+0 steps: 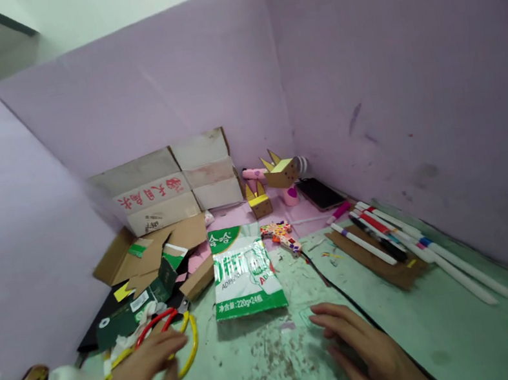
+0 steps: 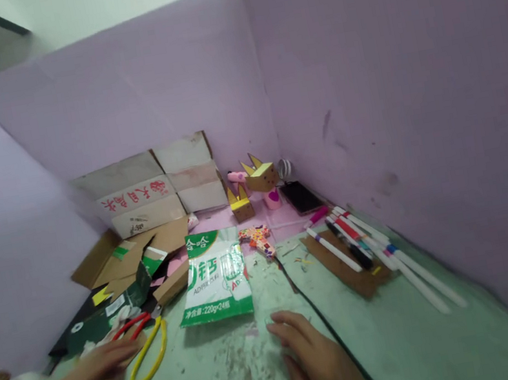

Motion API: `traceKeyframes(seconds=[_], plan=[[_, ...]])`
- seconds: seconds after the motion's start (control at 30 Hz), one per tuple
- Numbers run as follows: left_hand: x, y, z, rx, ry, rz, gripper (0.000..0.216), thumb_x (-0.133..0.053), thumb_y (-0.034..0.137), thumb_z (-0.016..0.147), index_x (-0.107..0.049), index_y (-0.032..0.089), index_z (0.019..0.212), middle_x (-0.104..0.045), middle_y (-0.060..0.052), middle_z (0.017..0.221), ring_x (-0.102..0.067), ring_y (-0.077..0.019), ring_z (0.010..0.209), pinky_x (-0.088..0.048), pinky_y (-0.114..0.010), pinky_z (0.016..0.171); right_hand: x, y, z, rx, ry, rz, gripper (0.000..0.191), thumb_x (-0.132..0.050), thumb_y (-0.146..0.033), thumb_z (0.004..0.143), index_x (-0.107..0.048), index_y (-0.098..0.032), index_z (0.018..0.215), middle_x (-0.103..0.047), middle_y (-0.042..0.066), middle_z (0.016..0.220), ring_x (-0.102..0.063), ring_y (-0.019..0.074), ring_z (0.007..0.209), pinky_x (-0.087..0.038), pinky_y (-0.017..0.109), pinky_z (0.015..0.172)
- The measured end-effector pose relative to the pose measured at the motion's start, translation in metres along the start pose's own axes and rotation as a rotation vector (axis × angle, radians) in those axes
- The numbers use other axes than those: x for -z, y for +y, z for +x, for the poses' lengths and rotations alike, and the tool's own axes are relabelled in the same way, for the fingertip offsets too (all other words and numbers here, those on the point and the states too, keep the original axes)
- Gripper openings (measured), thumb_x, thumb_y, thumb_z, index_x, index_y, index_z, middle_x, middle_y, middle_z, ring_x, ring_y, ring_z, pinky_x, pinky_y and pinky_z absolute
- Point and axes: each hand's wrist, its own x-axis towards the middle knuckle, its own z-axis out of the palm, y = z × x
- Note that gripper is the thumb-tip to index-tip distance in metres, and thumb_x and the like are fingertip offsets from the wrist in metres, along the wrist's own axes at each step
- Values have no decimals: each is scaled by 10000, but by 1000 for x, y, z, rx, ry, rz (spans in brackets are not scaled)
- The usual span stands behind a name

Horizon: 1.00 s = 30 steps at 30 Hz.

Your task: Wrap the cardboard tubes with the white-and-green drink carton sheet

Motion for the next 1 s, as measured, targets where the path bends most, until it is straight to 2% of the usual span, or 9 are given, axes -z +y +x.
traceKeyframes(seconds=[0.1,0.2,0.33,0.43,0.53,0.67,0.8,0.9,1.0], plan=[[-46,33,13,-54,-170,165,408,-487,131,768,-579,179,1163,-625,-133,1182,-583,-282,1085,-512,-443,868,0,0,17,-17,53,-33,377,-437,-73,832,-449,-215,1180,-575,112,1179,-586,196,1089,-540,325,867],[-85,46,27,-119,-293,302,672,-497,32,620,-504,174,1277,-450,-144,1398,-384,-366,1279,-368,-582,980,-4,-5,40,-3,68,-49,374,-425,-78,824,-466,-209,1172,-584,116,1163,-588,208,1079,-530,370,880],[-113,47,39,-108,-350,359,576,-516,49,635,-582,130,1201,-541,-179,1309,-492,-360,1187,-395,-539,955,-13,-11,63,20,33,-72,392,-421,-65,802,-495,-170,1172,-589,134,1155,-573,216,1083,-510,395,897],[-116,57,36,-143,-295,358,477,-507,46,663,-634,113,1118,-628,-183,1190,-586,-335,1050,-485,-459,831,-16,-17,71,29,-36,-116,414,-464,-68,761,-523,-145,1163,-589,146,1169,-554,238,1091,-478,432,920],[-112,78,15,-204,-170,338,407,-525,116,701,-627,90,1094,-643,-200,1145,-600,-339,986,-506,-436,735,-15,-22,69,-1,-204,-227,499,-571,-68,606,-588,-141,1099,-632,133,1125,-580,283,1020,-472,472,895],[-108,103,-21,-234,-252,276,312,-510,145,799,-605,172,1096,-690,-106,1019,-625,-233,875,-494,-307,669,-20,-23,51,80,-425,-401,339,-657,-114,533,-667,-154,869,-717,88,893,-648,273,795,-536,421,727],[-104,105,-32,-256,-349,222,272,-473,177,865,-576,173,1116,-694,-85,981,-628,-206,850,-507,-289,687,-26,-19,38,267,-376,-473,255,-687,-172,632,-667,-148,885,-732,87,913,-652,228,733,-544,333,635],[-100,94,-25,-294,-291,134,246,-436,208,881,-574,160,1077,-704,-92,954,-644,-222,803,-532,-308,641,-23,-20,40,304,-398,-399,338,-701,-259,625,-665,-133,936,-732,86,968,-654,228,764,-557,325,689],[-98,76,-21,-302,-174,-108,228,-412,198,868,-578,161,1020,-703,-90,897,-646,-216,749,-544,-322,608,-17,-21,44,361,-392,-378,244,-629,-214,710,-660,-158,945,-747,56,927,-659,199,689,-561,290,609]])
